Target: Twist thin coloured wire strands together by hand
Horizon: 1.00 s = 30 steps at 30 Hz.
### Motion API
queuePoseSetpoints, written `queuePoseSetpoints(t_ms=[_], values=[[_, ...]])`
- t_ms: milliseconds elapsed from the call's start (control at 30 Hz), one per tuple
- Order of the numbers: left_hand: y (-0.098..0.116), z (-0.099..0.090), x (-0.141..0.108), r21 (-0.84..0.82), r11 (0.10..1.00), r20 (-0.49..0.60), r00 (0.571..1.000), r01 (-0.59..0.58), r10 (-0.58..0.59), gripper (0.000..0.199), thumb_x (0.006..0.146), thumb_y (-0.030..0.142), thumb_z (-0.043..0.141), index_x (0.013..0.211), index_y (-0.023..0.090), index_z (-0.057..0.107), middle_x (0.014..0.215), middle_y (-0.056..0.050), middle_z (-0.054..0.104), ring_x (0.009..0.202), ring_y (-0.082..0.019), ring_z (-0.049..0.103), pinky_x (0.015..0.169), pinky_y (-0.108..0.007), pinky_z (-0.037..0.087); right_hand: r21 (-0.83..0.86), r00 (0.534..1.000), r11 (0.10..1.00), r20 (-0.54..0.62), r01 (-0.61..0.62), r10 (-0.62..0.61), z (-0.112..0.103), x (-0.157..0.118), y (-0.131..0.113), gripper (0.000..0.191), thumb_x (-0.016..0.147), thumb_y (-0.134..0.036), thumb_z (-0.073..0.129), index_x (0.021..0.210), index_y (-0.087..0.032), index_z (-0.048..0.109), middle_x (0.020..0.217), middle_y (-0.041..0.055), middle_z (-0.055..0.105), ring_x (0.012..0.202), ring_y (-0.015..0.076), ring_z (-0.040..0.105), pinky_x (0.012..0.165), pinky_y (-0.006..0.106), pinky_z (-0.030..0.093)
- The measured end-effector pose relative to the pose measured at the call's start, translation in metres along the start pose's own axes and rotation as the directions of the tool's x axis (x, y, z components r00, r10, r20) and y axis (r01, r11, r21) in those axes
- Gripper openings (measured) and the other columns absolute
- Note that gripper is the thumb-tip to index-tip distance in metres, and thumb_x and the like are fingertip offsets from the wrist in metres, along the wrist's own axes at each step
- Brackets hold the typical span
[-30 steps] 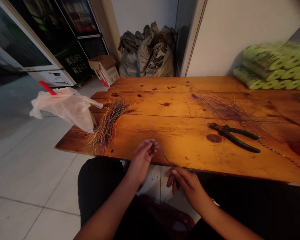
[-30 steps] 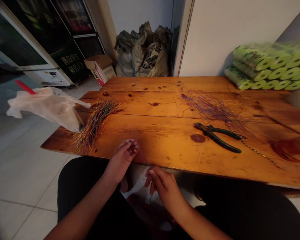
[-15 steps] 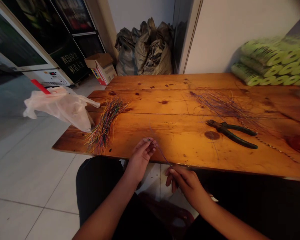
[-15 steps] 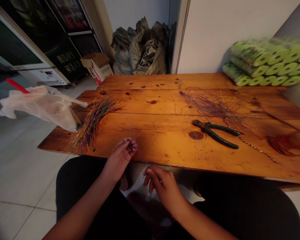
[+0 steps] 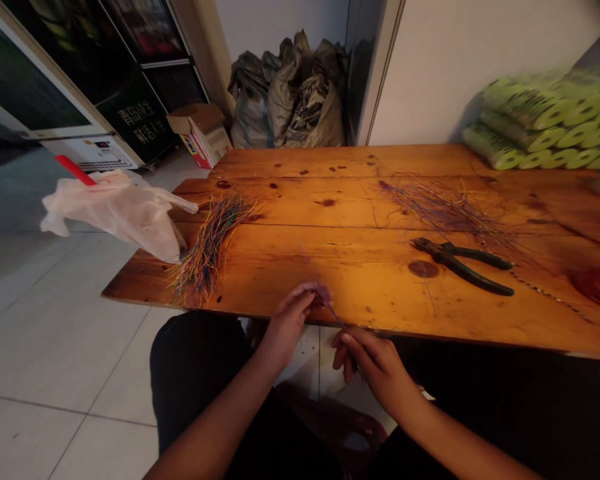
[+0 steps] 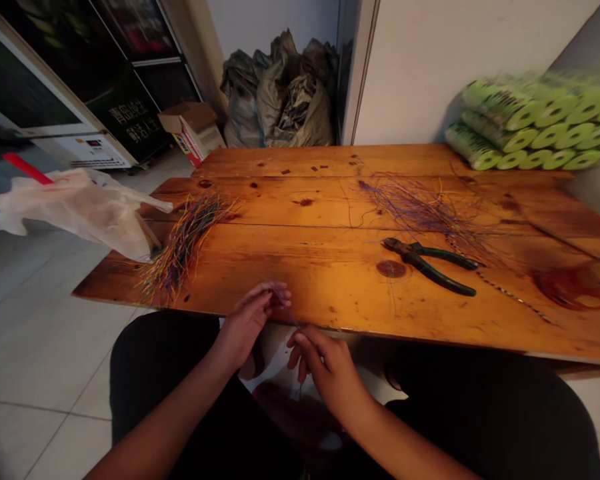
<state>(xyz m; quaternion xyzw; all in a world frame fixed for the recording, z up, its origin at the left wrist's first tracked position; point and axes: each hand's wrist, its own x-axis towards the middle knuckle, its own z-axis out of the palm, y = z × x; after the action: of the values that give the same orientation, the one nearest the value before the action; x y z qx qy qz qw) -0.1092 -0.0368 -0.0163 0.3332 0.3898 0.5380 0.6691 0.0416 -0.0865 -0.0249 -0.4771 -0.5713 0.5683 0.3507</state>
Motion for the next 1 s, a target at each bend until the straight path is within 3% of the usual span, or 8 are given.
queuePoseSetpoints(t_ms=[133,267,467,600,733,833,933,1000], values=[[-0.001,0.004,-0.005,0.228,0.972,0.133,0.987,0.061,-0.093,0.019,0.077,0.030,0.059,0.088,0.020,0.071,0.090,-0.007,0.069,0.084,-0.018,0.061,0.078,-0.028,0.045,0.110,1.000,0.993,0.003,-0.031,0.031,-0.002,0.002,0.000,0.034,0.087,-0.048,0.043,0.080,-0.017,0.056,0.059,-0.0003,0.060,0.044,0.0103,0.053,0.049,0.024,0.041],[-0.001,0.010,-0.011,0.414,0.908,0.239,0.970,-0.067,-0.038,0.011,0.074,0.027,0.063,0.076,0.021,0.071,0.080,-0.006,0.069,0.080,-0.019,0.060,0.077,-0.029,0.044,0.241,0.997,0.969,0.064,-0.056,0.042,-0.003,0.005,0.001,0.036,0.085,-0.051,0.044,0.078,-0.017,0.054,0.052,-0.0015,0.056,0.042,0.0107,0.051,0.048,0.024,0.040],[0.006,0.011,-0.007,0.149,0.988,-0.011,0.999,-0.028,0.030,0.014,0.075,0.030,0.063,0.068,0.018,0.064,0.073,-0.002,0.066,0.075,-0.015,0.061,0.072,-0.026,0.044,0.255,0.987,0.964,0.155,-0.076,0.037,-0.001,0.006,0.003,0.042,0.085,-0.056,0.040,0.077,-0.017,0.054,0.041,-0.0075,0.040,0.036,0.0071,0.035,0.046,0.022,0.032],[0.045,-0.003,0.008,0.081,0.988,-0.133,0.981,-0.135,0.145,0.015,0.069,0.031,0.069,0.069,0.017,0.063,0.072,-0.001,0.065,0.073,-0.013,0.061,0.066,-0.022,0.043,0.243,0.976,0.965,0.214,-0.101,0.049,-0.002,0.004,0.003,0.043,0.084,-0.057,0.041,0.076,-0.017,0.055,0.042,-0.0072,0.038,0.036,0.0072,0.033,0.046,0.022,0.030],[0.117,-0.037,0.027,0.387,0.916,-0.191,0.962,-0.111,0.197,0.023,0.063,0.033,0.071,0.078,0.015,0.068,0.076,-0.005,0.067,0.067,-0.012,0.060,0.064,-0.020,0.044,0.188,0.974,0.977,0.221,-0.097,0.054,-0.006,0.000,0.002,0.046,0.084,-0.059,0.040,0.075,-0.017,0.058,0.043,-0.0054,0.041,0.041,0.0092,0.039,0.052,0.024,0.034],[0.168,-0.070,0.046,0.777,0.627,-0.167,0.946,-0.046,0.277,0.023,0.065,0.033,0.066,0.076,0.013,0.069,0.073,-0.006,0.067,0.064,-0.014,0.059,0.059,-0.021,0.044,0.151,0.981,0.985,0.188,-0.079,0.050,-0.009,-0.002,0.003,0.045,0.085,-0.056,0.039,0.076,-0.017,0.059,0.044,-0.0047,0.043,0.044,0.0104,0.041,0.058,0.025,0.036],[0.197,-0.096,0.066,0.970,-0.106,-0.177,0.938,0.217,0.298,0.027,0.077,0.034,0.047,0.077,0.016,0.068,0.074,-0.005,0.069,0.069,-0.017,0.062,0.064,-0.024,0.045,0.148,0.984,0.986,0.174,-0.071,0.045,-0.012,-0.002,0.006,0.043,0.086,-0.055,0.039,0.075,-0.018,0.059,0.046,-0.0040,0.046,0.046,0.0108,0.042,0.059,0.026,0.037],[0.201,-0.105,0.076,0.912,-0.289,-0.191,0.925,0.291,0.328,0.026,0.075,0.031,0.048,0.073,0.015,0.069,0.074,-0.008,0.070,0.075,-0.022,0.064,0.068,-0.028,0.045,0.158,0.984,0.985,0.173,-0.069,0.041,-0.014,-0.001,0.007,0.043,0.086,-0.054,0.039,0.075,-0.017,0.059,0.045,-0.0042,0.045,0.045,0.0107,0.042,0.059,0.026,0.037]])
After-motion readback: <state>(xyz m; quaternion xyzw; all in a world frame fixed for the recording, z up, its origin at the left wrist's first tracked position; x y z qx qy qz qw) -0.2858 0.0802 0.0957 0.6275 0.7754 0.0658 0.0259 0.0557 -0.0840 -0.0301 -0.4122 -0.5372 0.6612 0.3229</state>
